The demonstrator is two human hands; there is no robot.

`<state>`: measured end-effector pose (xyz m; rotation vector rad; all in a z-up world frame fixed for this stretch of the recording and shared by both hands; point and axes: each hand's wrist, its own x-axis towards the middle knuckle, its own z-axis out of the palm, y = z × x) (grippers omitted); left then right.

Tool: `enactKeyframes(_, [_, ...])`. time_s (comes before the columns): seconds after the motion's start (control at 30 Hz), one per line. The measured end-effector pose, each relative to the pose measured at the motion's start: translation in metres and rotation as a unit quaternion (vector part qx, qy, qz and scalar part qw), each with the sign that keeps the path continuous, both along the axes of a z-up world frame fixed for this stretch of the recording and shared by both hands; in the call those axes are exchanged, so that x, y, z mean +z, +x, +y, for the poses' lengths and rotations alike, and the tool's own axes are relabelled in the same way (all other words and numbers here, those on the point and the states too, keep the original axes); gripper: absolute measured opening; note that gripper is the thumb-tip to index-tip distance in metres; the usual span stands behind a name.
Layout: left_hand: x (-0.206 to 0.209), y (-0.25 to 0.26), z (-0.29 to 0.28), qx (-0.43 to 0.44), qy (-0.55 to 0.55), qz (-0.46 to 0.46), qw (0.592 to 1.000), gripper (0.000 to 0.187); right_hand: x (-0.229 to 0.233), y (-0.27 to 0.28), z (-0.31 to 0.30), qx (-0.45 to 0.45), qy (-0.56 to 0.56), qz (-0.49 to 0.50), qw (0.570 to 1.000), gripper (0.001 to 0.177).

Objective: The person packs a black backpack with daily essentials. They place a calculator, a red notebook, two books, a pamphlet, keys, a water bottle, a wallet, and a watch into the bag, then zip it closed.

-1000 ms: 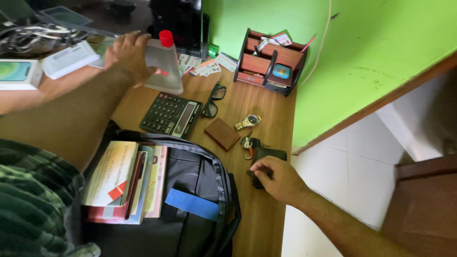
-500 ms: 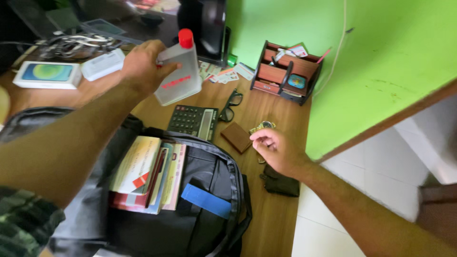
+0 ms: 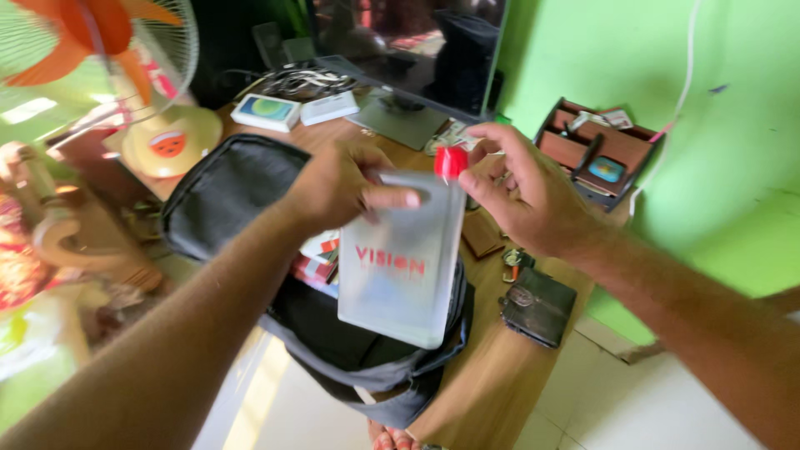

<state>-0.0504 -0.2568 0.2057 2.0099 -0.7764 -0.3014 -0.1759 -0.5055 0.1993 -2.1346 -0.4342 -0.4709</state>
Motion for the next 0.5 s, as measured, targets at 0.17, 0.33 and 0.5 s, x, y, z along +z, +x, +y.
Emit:
enactKeyframes(0.17, [-0.031,-0.062,0.035,-0.041,-0.002,0.078,0.996,0.047,0.035,-0.016,0.027,0.193,-0.269,-0.071,0.941,0.025])
enactKeyframes(0.33, [-0.078,-0.095,0.062,-0.036,-0.106,0.149,0.983,0.047,0.023,-0.039,0.074,0.288,-0.248,0.029,0.925,0.044])
enactKeyframes(0.5, [-0.114,-0.125,0.082,0.053,-0.318,0.221,0.92,0.082,0.004,-0.059,0.11,0.204,-0.198,-0.033,0.958,0.048])
